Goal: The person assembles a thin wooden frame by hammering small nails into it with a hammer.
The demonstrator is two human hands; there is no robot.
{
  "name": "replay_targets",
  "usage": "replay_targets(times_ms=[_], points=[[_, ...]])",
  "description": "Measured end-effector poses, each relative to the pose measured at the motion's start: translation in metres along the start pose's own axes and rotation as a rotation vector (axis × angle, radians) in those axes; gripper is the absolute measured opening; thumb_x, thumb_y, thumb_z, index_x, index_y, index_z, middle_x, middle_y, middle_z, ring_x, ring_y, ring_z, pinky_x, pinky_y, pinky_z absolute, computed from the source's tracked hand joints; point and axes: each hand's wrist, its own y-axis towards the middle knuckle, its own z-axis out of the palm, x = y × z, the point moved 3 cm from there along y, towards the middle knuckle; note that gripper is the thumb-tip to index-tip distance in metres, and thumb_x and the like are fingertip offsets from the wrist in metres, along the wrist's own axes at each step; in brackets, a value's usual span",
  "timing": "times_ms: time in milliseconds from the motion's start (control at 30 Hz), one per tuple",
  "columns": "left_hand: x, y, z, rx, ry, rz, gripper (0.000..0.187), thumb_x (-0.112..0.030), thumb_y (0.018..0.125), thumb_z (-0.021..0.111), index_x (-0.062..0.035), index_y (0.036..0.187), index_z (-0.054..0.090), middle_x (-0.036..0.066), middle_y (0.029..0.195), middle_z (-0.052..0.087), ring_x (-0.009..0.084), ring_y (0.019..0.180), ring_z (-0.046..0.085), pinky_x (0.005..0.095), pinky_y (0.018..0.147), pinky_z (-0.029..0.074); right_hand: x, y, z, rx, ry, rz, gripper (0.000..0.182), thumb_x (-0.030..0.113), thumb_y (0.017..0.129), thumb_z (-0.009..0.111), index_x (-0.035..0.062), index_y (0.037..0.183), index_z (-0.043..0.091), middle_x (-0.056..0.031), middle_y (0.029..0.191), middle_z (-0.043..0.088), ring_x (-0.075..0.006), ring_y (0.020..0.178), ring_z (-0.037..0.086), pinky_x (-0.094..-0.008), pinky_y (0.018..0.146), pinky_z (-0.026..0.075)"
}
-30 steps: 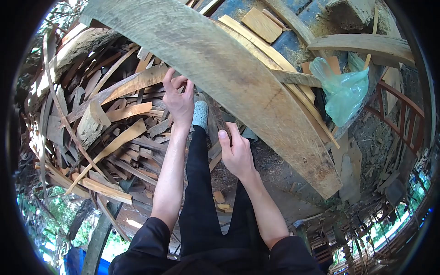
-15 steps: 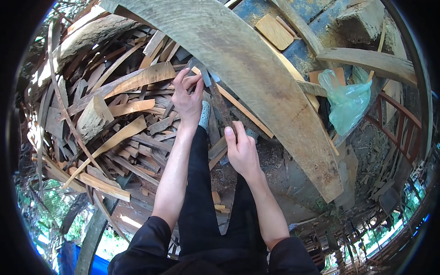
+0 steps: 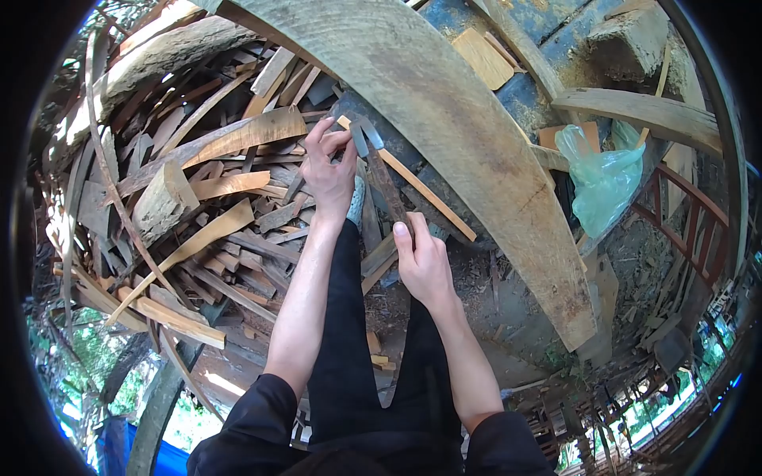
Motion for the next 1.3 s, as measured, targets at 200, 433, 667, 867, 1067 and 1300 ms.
replay_targets(times_ms=[200,433,667,867,1067,1300], points=[[0.002,0.000,0.002,-0.024,-0.055,0.003,0.051,0.000,0.091,0.077,-0.0048,0.134,0.050,0.008,0.090,0.078,0.0168,0.084,0.076,0.0307,0.080,0.058,0.005,-0.004,0.001,-0.033,0.060,-0.017,0.032,0.029,0.111,0.050,-0.0023,0.118,0.055,-0.0222,0.077,0.060,-0.0361,0.066,0.065,-0.0405,0.065,0.050],[0.004,-0.001,-0.001,-0.009,-0.038,-0.019,0.051,0.000,0.091,0.077,-0.0052,0.133,0.050,0.008,0.090,0.078,0.0170,0.086,0.077,0.0307,0.080,0.058,0.008,-0.005,0.005,-0.019,0.024,-0.028,0.033,0.028,0.111,0.050,-0.0031,0.120,0.055,-0.0237,0.079,0.061,-0.0408,0.072,0.069,-0.0422,0.065,0.051],[0.002,-0.001,0.000,-0.009,-0.097,-0.065,0.044,-0.002,0.092,0.076,-0.0060,0.129,0.053,0.009,0.094,0.079,0.0188,0.088,0.077,0.0315,0.083,0.059,0.000,-0.004,0.009,-0.014,-0.028,-0.005,0.033,0.028,0.112,0.049,-0.0036,0.119,0.055,-0.0223,0.079,0.061,-0.0369,0.068,0.066,-0.0416,0.064,0.050],[0.008,-0.001,-0.009,0.045,-0.296,-0.284,0.033,-0.002,0.094,0.075,-0.0026,0.125,0.063,0.009,0.105,0.081,0.0139,0.097,0.076,0.0283,0.084,0.058,-0.012,-0.020,0.008,-0.133,0.144,-0.075,0.032,0.031,0.111,0.053,-0.0001,0.119,0.056,-0.0084,0.074,0.059,-0.0145,0.063,0.058,-0.0316,0.059,0.048],[0.009,0.016,-0.034,0.024,-0.217,-0.368,0.017,-0.013,0.098,0.074,-0.0023,0.111,0.075,0.007,0.098,0.078,0.0108,0.087,0.071,0.0261,0.078,0.056,-0.008,-0.020,0.012,-0.142,0.144,-0.001,0.033,0.032,0.111,0.053,-0.0001,0.115,0.057,-0.0063,0.074,0.059,-0.0126,0.061,0.056,-0.0306,0.057,0.046],[0.031,0.049,-0.019,0.204,-0.143,-0.363,0.025,-0.025,0.092,0.080,-0.0035,0.104,0.077,0.007,0.094,0.062,0.0180,0.086,0.062,0.0328,0.080,0.052,-0.007,-0.023,0.033,-0.228,0.113,-0.015,0.032,0.027,0.114,0.047,-0.0010,0.118,0.061,-0.0009,0.077,0.057,-0.0056,0.057,0.051,-0.0248,0.049,0.042]])
